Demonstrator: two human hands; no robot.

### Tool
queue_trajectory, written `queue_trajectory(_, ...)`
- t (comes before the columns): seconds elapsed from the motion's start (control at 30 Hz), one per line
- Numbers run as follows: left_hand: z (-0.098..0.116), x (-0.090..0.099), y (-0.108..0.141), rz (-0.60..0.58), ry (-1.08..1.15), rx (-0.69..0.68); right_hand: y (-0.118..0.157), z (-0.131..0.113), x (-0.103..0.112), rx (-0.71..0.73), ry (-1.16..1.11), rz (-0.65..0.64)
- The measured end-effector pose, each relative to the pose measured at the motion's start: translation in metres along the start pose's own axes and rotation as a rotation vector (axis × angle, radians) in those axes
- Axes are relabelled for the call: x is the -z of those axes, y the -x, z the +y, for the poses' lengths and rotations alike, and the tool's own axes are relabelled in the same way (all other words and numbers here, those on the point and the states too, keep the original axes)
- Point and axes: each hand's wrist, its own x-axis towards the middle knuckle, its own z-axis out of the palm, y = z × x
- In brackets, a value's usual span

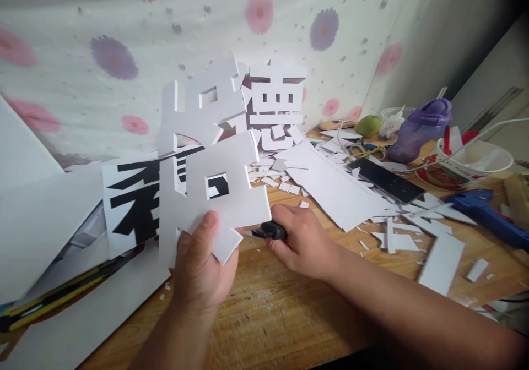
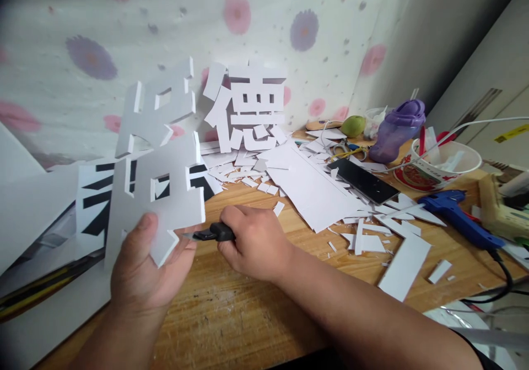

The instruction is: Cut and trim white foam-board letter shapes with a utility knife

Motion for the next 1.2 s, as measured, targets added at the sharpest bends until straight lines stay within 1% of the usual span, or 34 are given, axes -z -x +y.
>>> queue_trajectory(0.17,-0.006,-0.001,0.002,-0.041,-0.013,-0.039,0.0,0.0,0.0,-0.019,0.003,-0.044)
queue_trajectory(0.37,-0.008,0.0,0.0,-0.013,-0.03,-0.054,0.0,-0.001,0.0,-0.067,0.047,-0.069)
queue_trajectory(0.53,-0.008,0.001,-0.001,-0.013,-0.063,-0.054,-0.004,-0.003,0.002,-0.208,0.168,-0.147)
queue_trajectory(0.6,-0.008,0.003,0.0,0.014,-0.081,-0.048,-0.007,-0.002,0.004,-0.259,0.181,-0.168)
queue_trajectory(0.67,-0.008,0.006,-0.001,0.059,-0.116,-0.047,-0.009,0.003,0.005,-0.302,0.168,-0.179)
queue_trajectory(0.73,-0.008,0.007,-0.002,0.081,-0.168,-0.038,-0.012,0.013,0.007,-0.369,0.132,-0.156)
queue_trajectory(0.8,-0.006,0.007,-0.003,0.06,-0.201,-0.017,-0.015,0.024,0.007,-0.471,0.011,-0.073)
queue_trajectory(0.83,-0.006,0.007,-0.004,0.049,-0.207,-0.007,-0.017,0.029,0.007,-0.53,-0.116,-0.01)
queue_trajectory(0.9,-0.005,0.006,-0.006,0.049,-0.212,0.014,-0.019,0.034,0.007,-0.628,-0.5,0.12)
queue_trajectory(0.93,-0.005,0.006,-0.007,0.054,-0.221,0.027,-0.019,0.035,0.006,-0.646,-0.708,0.163)
queue_trajectory(1.0,-0.007,0.009,-0.008,0.043,-0.247,0.036,-0.018,0.031,0.003,-0.624,-1.025,0.19)
queue_trajectory(1.07,-0.01,0.014,-0.01,-0.018,-0.276,0.012,-0.015,0.024,-0.002,-0.595,-1.148,0.169)
queue_trajectory(1.13,-0.014,0.021,-0.012,-0.092,-0.315,-0.021,-0.011,0.019,-0.008,-0.615,-1.169,0.163)
queue_trajectory(1.2,-0.017,0.027,-0.015,-0.148,-0.356,-0.014,-0.009,0.015,-0.012,-0.654,-1.181,0.174)
